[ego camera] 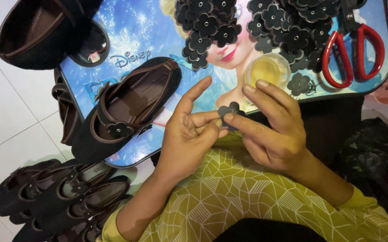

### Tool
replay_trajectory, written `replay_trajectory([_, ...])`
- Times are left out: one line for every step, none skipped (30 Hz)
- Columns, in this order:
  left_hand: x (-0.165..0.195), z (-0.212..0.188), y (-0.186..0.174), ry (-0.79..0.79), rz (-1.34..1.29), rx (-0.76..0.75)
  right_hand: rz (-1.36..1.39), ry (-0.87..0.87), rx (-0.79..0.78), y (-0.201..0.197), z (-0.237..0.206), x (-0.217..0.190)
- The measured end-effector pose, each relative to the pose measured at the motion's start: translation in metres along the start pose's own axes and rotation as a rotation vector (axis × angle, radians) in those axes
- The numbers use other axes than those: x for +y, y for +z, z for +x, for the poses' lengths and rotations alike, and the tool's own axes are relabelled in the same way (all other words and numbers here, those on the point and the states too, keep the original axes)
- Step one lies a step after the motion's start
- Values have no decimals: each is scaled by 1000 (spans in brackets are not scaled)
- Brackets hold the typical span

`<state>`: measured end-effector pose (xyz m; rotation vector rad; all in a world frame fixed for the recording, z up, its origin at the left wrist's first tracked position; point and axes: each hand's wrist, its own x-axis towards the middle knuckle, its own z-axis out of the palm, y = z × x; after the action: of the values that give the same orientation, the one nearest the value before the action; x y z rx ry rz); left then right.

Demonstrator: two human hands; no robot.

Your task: The person sits on the floor with a lap tray holding stacks of black fabric flowers, a small container of glue, and black Mary Jane shoes. They pick up a shoe, apply glue to its strap, press a fabric flower onto the glued spot, then set the finished shoe aside and repeat with more shoes.

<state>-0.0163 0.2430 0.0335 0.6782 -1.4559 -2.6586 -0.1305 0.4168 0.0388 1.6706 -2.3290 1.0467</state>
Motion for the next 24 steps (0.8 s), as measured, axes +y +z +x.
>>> replay_trajectory([1,0,0,-3,6,5,-16,13,6,0,0,-1])
replay_trajectory([1,-1,-1,-5,12,10,-31,26,12,1,0,-2])
replay_trajectory([2,-1,-1,11,8,13,-46,39,19,1,0,-3])
replay_trajectory([2,-2,-1,28,4,15,-64,51,33,2,0,-4])
replay_trajectory([2,-2,-1,46,1,18,-81,62,47,3,0,-5])
replay_trajectory([3,-3,-1,49,-10,36,-97,73,61,4,0,-5])
replay_trajectory([3,-3,-2,53,-21,55,-93,65,49,3,0,-6])
replay_trajectory([3,-4,-2,56,-32,73,-88,56,36,2,0,-8])
replay_trajectory([4,-5,-3,57,-32,75,-84,47,22,1,-1,-9])
replay_trajectory([4,-5,-5,58,-32,76,-66,18,12,0,-1,-10])
replay_trajectory([5,-6,-6,59,-33,77,-49,-11,1,0,0,-11])
replay_trajectory([5,-7,-7,70,-43,67,-31,-40,-10,-1,0,-12])
replay_trajectory([5,-7,-7,80,-52,58,38,-30,-9,-2,0,-13])
replay_trajectory([6,-8,-8,91,-61,49,108,-20,-9,-3,1,-14])
replay_trajectory([7,-10,-10,78,-67,39,177,-10,-9,-4,2,-14])
replay_trajectory([9,-11,-11,66,-74,30,187,9,36,-3,3,-14])
replay_trajectory([10,-13,-13,55,-80,21,198,27,82,-2,6,-13])
replay_trajectory([13,-16,-15,44,-63,5,210,44,128,0,8,-12])
replay_trajectory([15,-20,-17,34,-47,-9,204,47,121,3,11,-10])
replay_trajectory([17,-25,-18,24,-29,-24,200,50,115,4,13,-10])
replay_trajectory([19,-28,-19,10,-38,-32,196,53,108,7,15,-10])
replay_trajectory([21,-31,-20,-4,-48,-40,268,48,97,8,17,-11])
replay_trajectory([23,-35,-22,-16,-57,-45,341,41,85,9,18,-13])
replay_trajectory([23,-38,-22,-8,-40,-39,416,32,72,12,21,-13])
